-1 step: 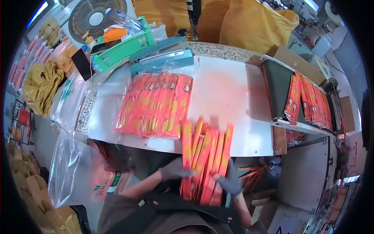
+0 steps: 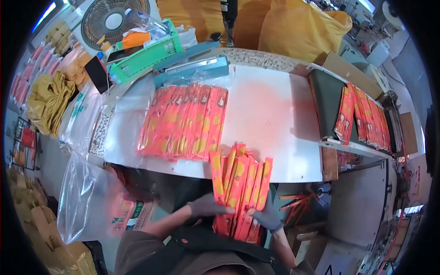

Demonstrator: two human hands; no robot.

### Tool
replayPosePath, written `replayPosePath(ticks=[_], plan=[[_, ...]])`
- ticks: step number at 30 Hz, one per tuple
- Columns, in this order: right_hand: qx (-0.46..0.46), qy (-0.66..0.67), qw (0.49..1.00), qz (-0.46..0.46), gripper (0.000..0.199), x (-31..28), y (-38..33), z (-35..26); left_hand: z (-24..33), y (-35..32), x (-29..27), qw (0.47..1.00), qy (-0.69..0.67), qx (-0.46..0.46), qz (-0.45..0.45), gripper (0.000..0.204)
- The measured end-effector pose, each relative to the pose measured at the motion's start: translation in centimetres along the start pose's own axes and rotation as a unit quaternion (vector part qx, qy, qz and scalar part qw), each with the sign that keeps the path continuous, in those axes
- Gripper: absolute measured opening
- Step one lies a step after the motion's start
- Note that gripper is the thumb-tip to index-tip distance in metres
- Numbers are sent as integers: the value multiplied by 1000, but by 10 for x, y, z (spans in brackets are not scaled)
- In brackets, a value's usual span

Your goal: Packaging red sticks into plastic bags and sealing them using a heat sealer and tape dispenser.

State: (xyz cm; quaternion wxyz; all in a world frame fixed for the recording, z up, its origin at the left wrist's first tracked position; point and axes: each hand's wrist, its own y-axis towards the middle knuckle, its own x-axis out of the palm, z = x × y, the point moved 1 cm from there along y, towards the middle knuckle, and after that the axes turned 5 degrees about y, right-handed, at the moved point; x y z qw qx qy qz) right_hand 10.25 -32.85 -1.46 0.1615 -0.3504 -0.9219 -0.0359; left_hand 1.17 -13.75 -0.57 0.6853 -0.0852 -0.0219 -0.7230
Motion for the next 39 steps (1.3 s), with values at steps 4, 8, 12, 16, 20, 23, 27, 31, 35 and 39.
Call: replayPosePath(ticks=[4, 8, 12, 16, 20, 23, 27, 31, 35, 39], plan=[[-35, -50, 998, 1, 101, 23, 26, -27, 22, 17, 1, 1000, 8, -14, 15, 72], [-177, -2, 984, 9, 99, 35, 70, -92, 97, 49, -20, 991, 11, 111, 75, 73], [-121, -240, 959, -89, 121, 7, 116, -100, 104, 75, -48, 976, 175, 132, -3, 92], [-294, -17, 954, -53, 143, 46, 128, -144, 121, 89, -45, 937, 90, 320, 106, 114], [-312, -56, 948, 8, 140, 65, 109, -136, 123, 86, -37, 927, 88, 341, 126, 114], [-286, -45, 952, 101, 121, 81, 78, -122, 124, 41, -18, 959, 130, 210, 138, 104], [-91, -43, 990, -103, 73, 58, 87, -105, 76, 22, -4, 993, 34, 77, 86, 77], [82, -90, 970, -213, 36, 56, 132, -59, -4, 26, -26, 995, -84, 29, 55, 69], [101, -129, 964, -212, 19, 102, 155, -36, 25, -39, -88, 944, 239, 153, 166, 55], [120, -163, 945, -257, 17, 107, 172, -27, 35, -144, -268, 814, 354, 1, 461, 36]])
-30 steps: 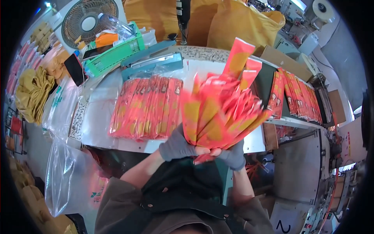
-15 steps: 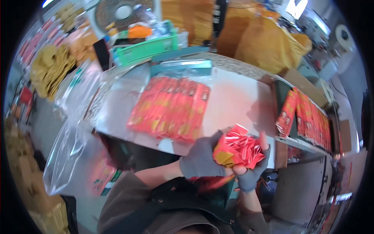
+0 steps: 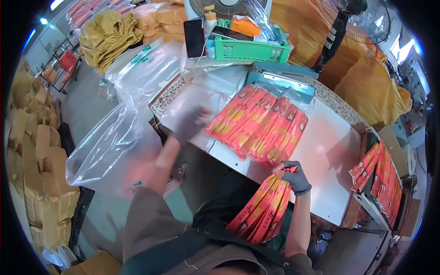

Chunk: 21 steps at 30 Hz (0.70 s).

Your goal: Packaging red sticks into plastic bags and sealing them using a heat sealer and tape dispenser.

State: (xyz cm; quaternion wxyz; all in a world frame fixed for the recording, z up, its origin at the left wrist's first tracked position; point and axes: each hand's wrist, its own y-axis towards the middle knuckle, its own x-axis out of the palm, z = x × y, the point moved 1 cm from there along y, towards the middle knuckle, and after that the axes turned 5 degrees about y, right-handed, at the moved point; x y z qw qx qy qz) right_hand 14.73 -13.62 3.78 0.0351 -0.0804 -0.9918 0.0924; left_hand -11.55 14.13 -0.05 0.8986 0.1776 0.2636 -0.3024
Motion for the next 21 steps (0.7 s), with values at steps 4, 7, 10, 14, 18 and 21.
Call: replayPosePath(ticks=[4, 7, 10, 14, 18, 21], plan=[[13, 34, 999, 13, 17, 3, 4, 5, -81, 14, -45, 956, 287, -48, -32, 30], [20, 55, 998, 10, 18, 4, 1, 12, -94, 15, -44, 948, 307, 70, 41, 26], [1, 58, 997, 56, 19, -12, 0, 17, 16, 26, 6, 833, -501, -167, 166, 24], [-27, 48, 998, 34, 21, 27, 15, -10, 79, -25, 80, 979, -95, 177, 23, 9], [27, 69, 997, 11, 12, 18, 9, -6, 97, -47, 139, 924, -356, 25, -136, 3], [-16, 71, 994, 79, 10, -5, -10, 12, 105, -38, 152, 876, -463, -85, -107, 8]])
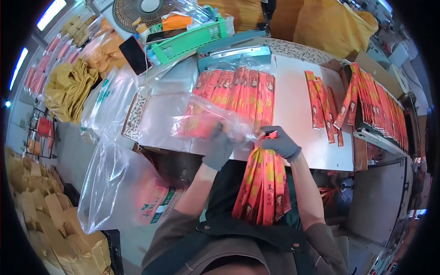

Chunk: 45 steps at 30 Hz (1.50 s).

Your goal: Packaging red sticks into plastic bags and sealing them using a heat sealer and tape dispenser.

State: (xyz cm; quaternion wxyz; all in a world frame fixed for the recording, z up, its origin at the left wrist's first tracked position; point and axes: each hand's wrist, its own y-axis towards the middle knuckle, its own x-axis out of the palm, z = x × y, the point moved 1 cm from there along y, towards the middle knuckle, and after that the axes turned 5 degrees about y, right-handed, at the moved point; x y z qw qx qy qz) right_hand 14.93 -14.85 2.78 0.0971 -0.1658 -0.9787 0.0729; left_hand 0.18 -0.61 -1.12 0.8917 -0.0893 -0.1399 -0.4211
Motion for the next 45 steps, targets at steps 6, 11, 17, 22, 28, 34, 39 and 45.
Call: replayPosePath(ticks=[6, 11, 17, 22, 28, 34, 39, 45], plan=[[-32, 27, 999, 5, 14, -15, -33, -10, 0, 21, 31, 938, 262, 199, 109, 11], [-101, 122, 987, 39, 67, -30, -26, 27, -4, -20, 80, 790, 352, 485, -131, 23], [-139, -109, 977, 120, 71, 11, -132, 91, -39, -91, 35, 800, 444, 380, -138, 42], [12, -54, 986, 157, 58, 33, -193, 106, -57, -128, 21, 832, 437, 204, -275, 32], [-58, -549, 831, 68, 37, -52, -179, -63, 125, -4, 91, 904, 167, -5, -395, 10], [-344, -589, 671, 291, 9, -36, -183, -218, 250, 32, 164, 890, 276, 186, -311, 15], [-205, -601, 728, 259, 19, -66, -162, -219, 206, 30, 177, 649, 486, 508, -291, 23], [-326, -628, 703, 72, 33, -24, -107, -195, 214, 0, 173, 520, 535, 636, -196, 29]])
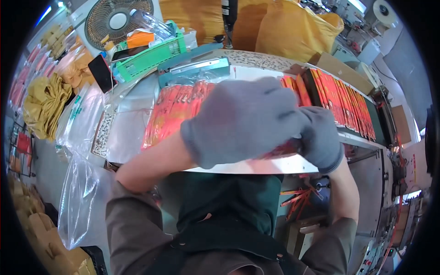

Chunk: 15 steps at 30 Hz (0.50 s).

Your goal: Packaging red sticks into plastic bags and sealing them using a heat sealer and tape dispenser.

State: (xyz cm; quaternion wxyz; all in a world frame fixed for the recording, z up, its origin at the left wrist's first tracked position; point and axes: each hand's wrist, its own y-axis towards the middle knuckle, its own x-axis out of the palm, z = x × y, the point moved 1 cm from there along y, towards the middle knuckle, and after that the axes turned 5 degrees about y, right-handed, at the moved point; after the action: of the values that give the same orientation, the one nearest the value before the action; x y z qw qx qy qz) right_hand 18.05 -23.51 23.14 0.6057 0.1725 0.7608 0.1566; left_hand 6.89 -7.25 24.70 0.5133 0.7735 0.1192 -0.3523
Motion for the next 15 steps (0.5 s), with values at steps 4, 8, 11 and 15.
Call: replayPosePath(ticks=[4, 8, 11, 15], plan=[[-33, -55, 998, 25, 21, 10, 64, 16, -16, -66, 38, 728, -557, -384, 107, 62], [140, 120, 981, 66, 39, 85, 140, 96, -37, -113, 90, 628, -561, -538, -24, 58], [229, 97, 960, 127, 62, 175, 160, 196, -73, -153, 140, 503, -635, -586, 12, 47], [207, 130, 945, 217, 100, 205, 232, 222, -136, -204, 185, 403, -644, -648, 44, 43]])
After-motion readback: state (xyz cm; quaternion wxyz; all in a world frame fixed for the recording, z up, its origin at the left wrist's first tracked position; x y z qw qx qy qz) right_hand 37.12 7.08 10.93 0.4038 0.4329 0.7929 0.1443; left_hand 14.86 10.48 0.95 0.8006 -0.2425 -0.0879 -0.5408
